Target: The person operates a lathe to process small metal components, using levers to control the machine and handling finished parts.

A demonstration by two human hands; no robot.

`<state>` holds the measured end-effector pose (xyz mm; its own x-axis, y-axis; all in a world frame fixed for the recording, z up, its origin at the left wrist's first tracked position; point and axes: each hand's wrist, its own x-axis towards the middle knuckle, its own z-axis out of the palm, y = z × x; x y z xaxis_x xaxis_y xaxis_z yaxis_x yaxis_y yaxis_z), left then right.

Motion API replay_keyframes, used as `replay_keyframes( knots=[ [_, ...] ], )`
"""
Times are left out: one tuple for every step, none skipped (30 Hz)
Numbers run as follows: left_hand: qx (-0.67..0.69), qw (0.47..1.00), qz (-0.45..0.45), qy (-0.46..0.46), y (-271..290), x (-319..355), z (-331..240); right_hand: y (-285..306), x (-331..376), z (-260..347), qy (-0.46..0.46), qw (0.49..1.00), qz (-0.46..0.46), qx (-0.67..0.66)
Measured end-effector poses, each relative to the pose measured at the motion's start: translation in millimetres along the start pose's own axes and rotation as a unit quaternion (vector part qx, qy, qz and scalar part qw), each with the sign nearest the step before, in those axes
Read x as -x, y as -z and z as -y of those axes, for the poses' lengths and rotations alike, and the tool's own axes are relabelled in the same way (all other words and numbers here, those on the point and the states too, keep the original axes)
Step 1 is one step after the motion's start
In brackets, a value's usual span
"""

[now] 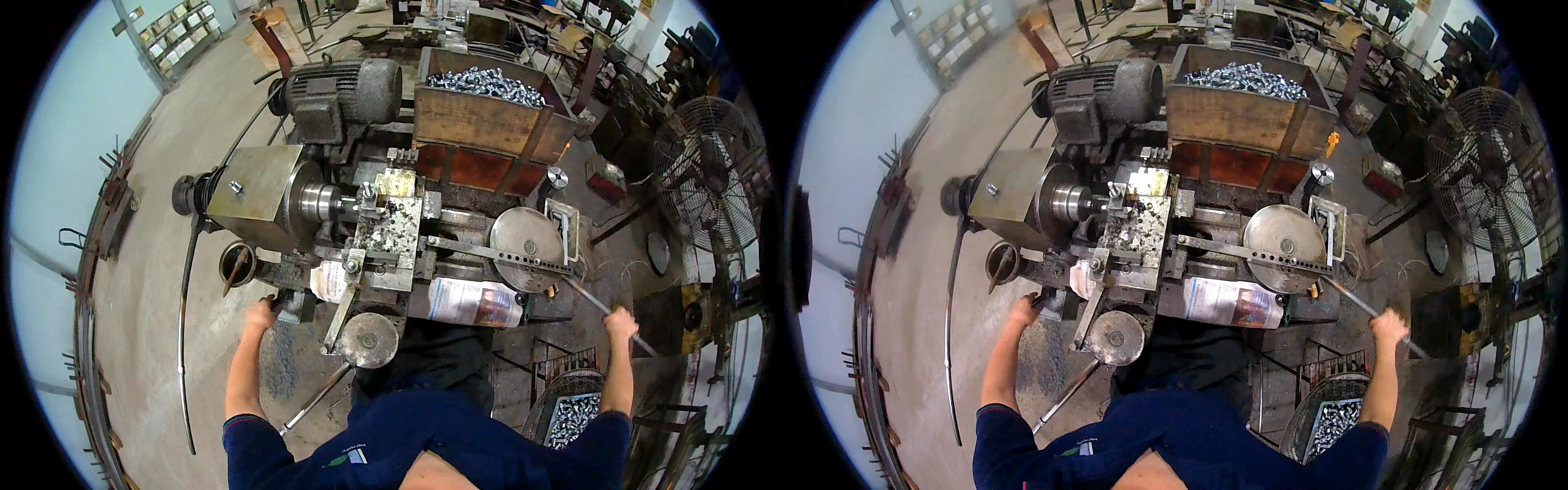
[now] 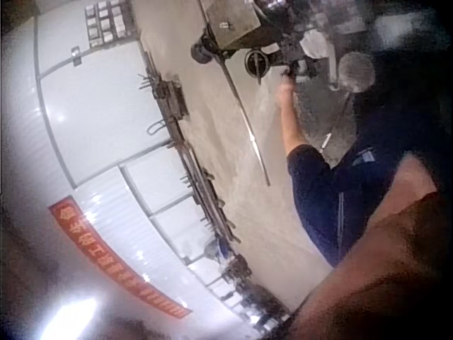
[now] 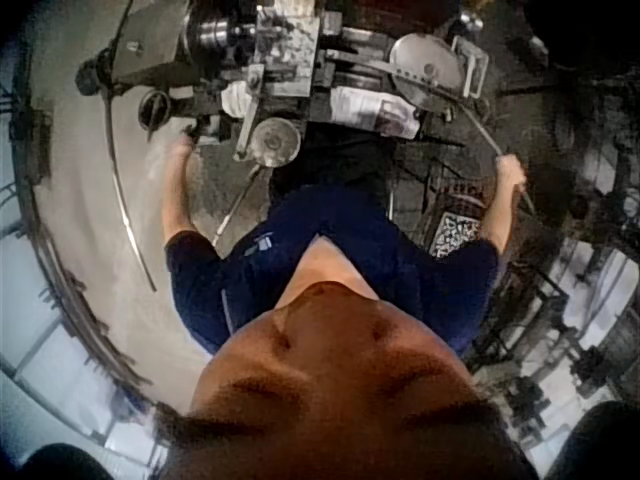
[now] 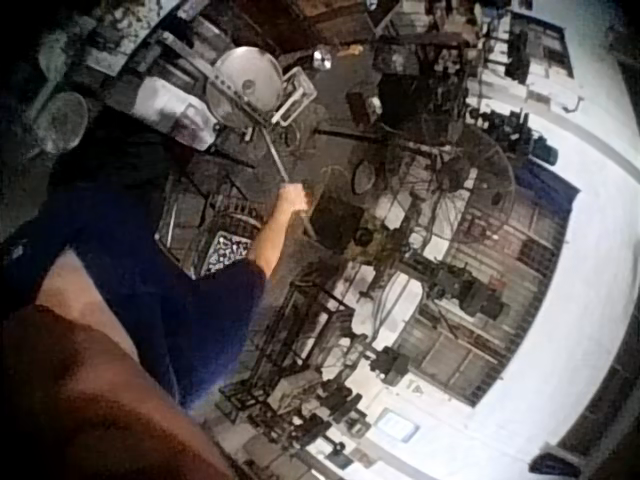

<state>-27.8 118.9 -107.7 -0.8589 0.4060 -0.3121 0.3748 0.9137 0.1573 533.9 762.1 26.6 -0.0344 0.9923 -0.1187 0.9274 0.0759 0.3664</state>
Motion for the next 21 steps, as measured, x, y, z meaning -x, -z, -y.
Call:
replay_keyframes(
  knots=[
    [-0.030, 0.999, -0.025, -0.023, -9.4, -2.3, -3.9, -0.3, -16.9, 5.9, -0.009, 1.000, -0.019, 0.019],
    [-0.045, 0.999, -0.026, 0.006, -15.1, -8.0, -6.4, -3.5, -31.6, 10.3, -0.018, 0.998, -0.038, 0.038],
    [-0.060, 0.997, -0.027, 0.036, -18.4, -9.9, -18.5, -5.6, -39.0, 13.3, -0.022, 0.998, -0.037, 0.036],
    [-0.076, 0.994, -0.026, 0.068, -20.8, -8.0, -29.0, -5.4, -43.8, 16.0, -0.025, 0.998, -0.036, 0.034],
    [-0.017, 0.990, -0.099, 0.102, -44.8, -5.2, -31.8, -5.6, -47.3, 16.6, -0.027, 0.999, -0.035, 0.032],
    [0.023, 0.972, -0.099, 0.211, -68.2, -5.7, -36.4, -1.8, -48.6, 20.6, -0.020, 0.999, -0.034, 0.030],
    [0.053, 0.969, -0.128, 0.204, -86.6, -6.7, -35.4, 1.1, -46.9, 27.4, -0.014, 0.999, -0.032, 0.024],
    [0.083, 0.966, -0.154, 0.191, -99.7, -4.8, -33.5, 1.0, -44.1, 29.0, -0.012, 0.999, -0.029, 0.019],
    [-0.006, 0.983, -0.101, 0.155, -99.7, -2.8, -10.9, -7.2, -48.0, 25.7, -0.011, 0.999, -0.031, 0.012],
    [-0.010, 0.993, -0.033, 0.116, -77.3, -10.0, -16.6, -16.6, -52.0, 13.7, -0.023, 0.999, -0.038, 0.007],
    [-0.046, 0.997, -0.034, 0.053, -58.3, -11.9, -12.3, -23.1, -55.1, 7.7, -0.026, 0.999, -0.042, -0.002],
    [-0.085, 0.996, -0.036, -0.004, -46.6, -11.7, -6.2, -21.6, -52.9, 6.9, 0.008, 0.999, -0.037, 0.017],
    [-0.082, 0.996, -0.038, 0.005, -47.4, -9.3, -1.4, -6.0, -39.4, 16.5, 0.047, 0.998, -0.035, 0.037],
    [-0.080, 0.996, -0.039, 0.014, -49.6, -6.4, 2.2, 4.9, -30.3, 25.9, 0.085, 0.994, -0.033, 0.057],
    [-0.078, 0.996, -0.036, 0.012, -52.1, -9.6, -1.2, 8.5, -24.8, 24.5, 0.120, 0.989, -0.083, 0.008],
    [-0.046, 0.998, -0.037, 0.032, -51.1, -9.5, -7.3, 16.3, -19.1, 30.7, 0.165, 0.979, -0.109, -0.057],
    [-0.015, 0.998, -0.038, 0.052, -52.6, -8.7, -15.5, 27.6, -15.8, 39.0, 0.209, 0.961, -0.134, -0.121],
    [0.017, 0.996, -0.039, 0.073, -52.4, -6.0, -20.4, 42.8, -8.2, 50.0, 0.253, 0.936, -0.159, -0.184],
    [0.050, 0.996, -0.014, 0.073, -56.0, -4.2, -11.4, 66.1, 7.4, 70.8, 0.306, 0.907, -0.187, -0.223],
    [0.082, 0.994, 0.009, 0.078, -63.7, -3.7, 6.9, 93.8, 27.3, 98.3, 0.360, 0.870, -0.212, -0.261],
    [0.117, 0.989, 0.032, 0.079, -67.9, -2.5, 20.0, 116.9, 44.8, 124.2, 0.403, 0.837, -0.213, -0.302]
  ],
)
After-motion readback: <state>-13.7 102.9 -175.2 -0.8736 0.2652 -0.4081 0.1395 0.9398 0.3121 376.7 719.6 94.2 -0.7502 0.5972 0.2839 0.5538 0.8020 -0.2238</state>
